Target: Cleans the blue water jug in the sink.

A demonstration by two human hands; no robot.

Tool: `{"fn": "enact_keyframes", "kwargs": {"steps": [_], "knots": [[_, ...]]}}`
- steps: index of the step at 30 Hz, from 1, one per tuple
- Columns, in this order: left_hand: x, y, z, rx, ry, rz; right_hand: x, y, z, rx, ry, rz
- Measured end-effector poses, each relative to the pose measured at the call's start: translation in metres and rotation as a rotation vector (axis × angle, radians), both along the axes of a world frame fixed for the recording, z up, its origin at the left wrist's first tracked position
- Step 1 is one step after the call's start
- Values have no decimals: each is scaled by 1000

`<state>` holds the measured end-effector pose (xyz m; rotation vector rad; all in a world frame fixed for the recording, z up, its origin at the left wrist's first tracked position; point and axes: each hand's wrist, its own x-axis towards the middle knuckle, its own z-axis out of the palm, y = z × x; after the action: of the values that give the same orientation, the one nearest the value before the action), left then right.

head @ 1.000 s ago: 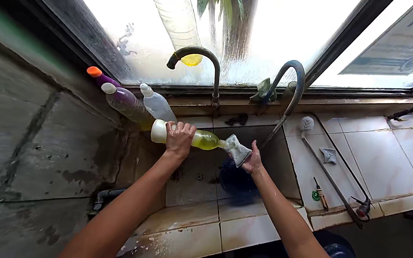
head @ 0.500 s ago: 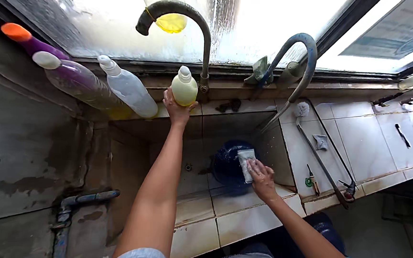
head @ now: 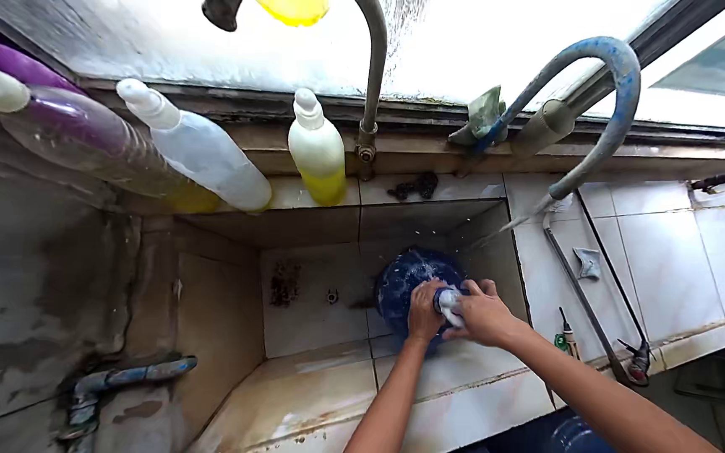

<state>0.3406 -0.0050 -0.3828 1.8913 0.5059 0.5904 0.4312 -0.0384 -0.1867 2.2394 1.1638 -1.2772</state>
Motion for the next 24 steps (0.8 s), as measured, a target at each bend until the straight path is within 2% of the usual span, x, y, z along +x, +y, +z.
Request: {"fn": "enact_keyframes", "kwargs": {"steps": [4,6,8,11,13,15,16,17,18,19,20,21,22,24], "knots": [[8,6,-3,67,-8,21,7,14,-39,10,-28,62],[1,7,-5,82,-19,8,8,22,-23,-116,34,107],[7,11,-8,99,-42,16,13,21,-7,-127,35,94],[6,17,-6,58,-48,-78,7,6,-36,15,48,-53],[3,37,2,-43,-2,-251,16,-8,-27,243,98,-81],[-6,55,12,-204,62,-382,22,-48,-19,832,7,-127],[-13,50,16,-288,37,-317,20,-70,-31,1119,-82,-144],[-17,37,20,-334,-44,-156,14,-87,-54,1262,-167,-159],[-15,19,26,-347,-127,60,4,-100,-84,1246,-209,-181],[-8,1,32,-332,-170,281,-7,-106,-116,1129,-212,-210],[1,-10,35,-304,-194,448,-13,-100,-145,1038,-235,-236],[7,-13,35,-269,-203,527,-11,-81,-166,997,-299,-260],[8,-10,32,-247,-214,516,2,-51,-180,962,-382,-269],[2,16,28,-249,-202,288,47,19,-185,865,-370,-269]]}}
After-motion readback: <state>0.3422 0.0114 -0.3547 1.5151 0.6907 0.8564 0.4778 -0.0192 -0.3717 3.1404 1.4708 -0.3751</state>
